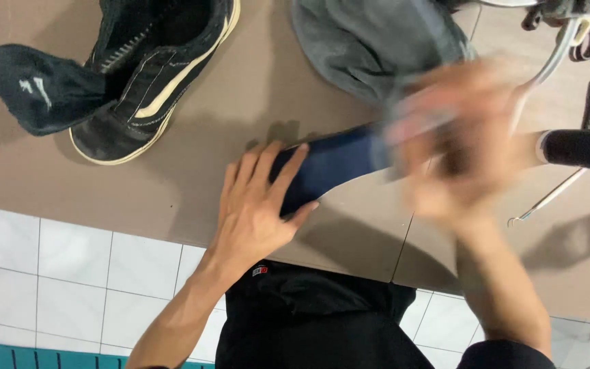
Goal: Cleaning a shoe insole by scrubbing it with a brush and wiping it with a cloth.
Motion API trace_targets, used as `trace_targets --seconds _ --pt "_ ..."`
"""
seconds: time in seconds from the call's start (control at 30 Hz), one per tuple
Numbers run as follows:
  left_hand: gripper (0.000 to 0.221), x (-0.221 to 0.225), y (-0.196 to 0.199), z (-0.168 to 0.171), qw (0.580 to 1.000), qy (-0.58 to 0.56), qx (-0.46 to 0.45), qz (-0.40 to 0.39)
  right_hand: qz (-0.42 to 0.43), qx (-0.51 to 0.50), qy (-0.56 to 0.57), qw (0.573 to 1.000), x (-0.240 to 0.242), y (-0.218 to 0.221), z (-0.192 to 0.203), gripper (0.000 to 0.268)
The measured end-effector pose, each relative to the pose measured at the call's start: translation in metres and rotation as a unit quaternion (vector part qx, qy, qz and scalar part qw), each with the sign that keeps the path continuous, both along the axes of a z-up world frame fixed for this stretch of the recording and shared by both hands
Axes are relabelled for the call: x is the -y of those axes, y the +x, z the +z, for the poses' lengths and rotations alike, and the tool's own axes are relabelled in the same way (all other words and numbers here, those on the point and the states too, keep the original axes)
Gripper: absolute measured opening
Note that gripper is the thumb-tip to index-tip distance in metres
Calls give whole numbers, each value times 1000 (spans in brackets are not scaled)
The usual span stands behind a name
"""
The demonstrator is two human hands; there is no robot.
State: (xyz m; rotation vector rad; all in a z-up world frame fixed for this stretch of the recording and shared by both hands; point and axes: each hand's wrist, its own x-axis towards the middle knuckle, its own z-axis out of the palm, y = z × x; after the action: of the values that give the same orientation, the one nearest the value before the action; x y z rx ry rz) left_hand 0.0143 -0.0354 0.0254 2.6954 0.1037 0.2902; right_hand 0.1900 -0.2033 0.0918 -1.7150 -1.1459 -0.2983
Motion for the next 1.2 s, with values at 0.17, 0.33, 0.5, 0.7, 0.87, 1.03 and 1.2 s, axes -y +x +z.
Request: trace_targets --seconds 0.17,0.33,0.5,0.7,0.87,1.03,1.2 --pt "75 0 -12 -22 999 -11 -26 34 111 83 -230 963 -15 -32 -74 17" --pt "83 3 -16 -35 996 -81 33 23 37 118 -222 967 27 27 -110 17" --pt "76 6 -23 -17 998 -8 -5 66 -16 14 -196 980 30 40 -61 12" --pt "79 15 -32 -20 992 -1 -55 117 56 32 -190 980 1 10 -81 18" --pt "80 22 -37 -19 990 -8 -57 127 38 26 -237 970 4 29 -82 21" --pt "102 22 -30 -1 982 88 -72 149 -151 -188 -148 959 20 29 -64 13" --pt "78 27 -4 -13 990 37 -44 128 -12 8 -185 983 -9 -11 -73 11"
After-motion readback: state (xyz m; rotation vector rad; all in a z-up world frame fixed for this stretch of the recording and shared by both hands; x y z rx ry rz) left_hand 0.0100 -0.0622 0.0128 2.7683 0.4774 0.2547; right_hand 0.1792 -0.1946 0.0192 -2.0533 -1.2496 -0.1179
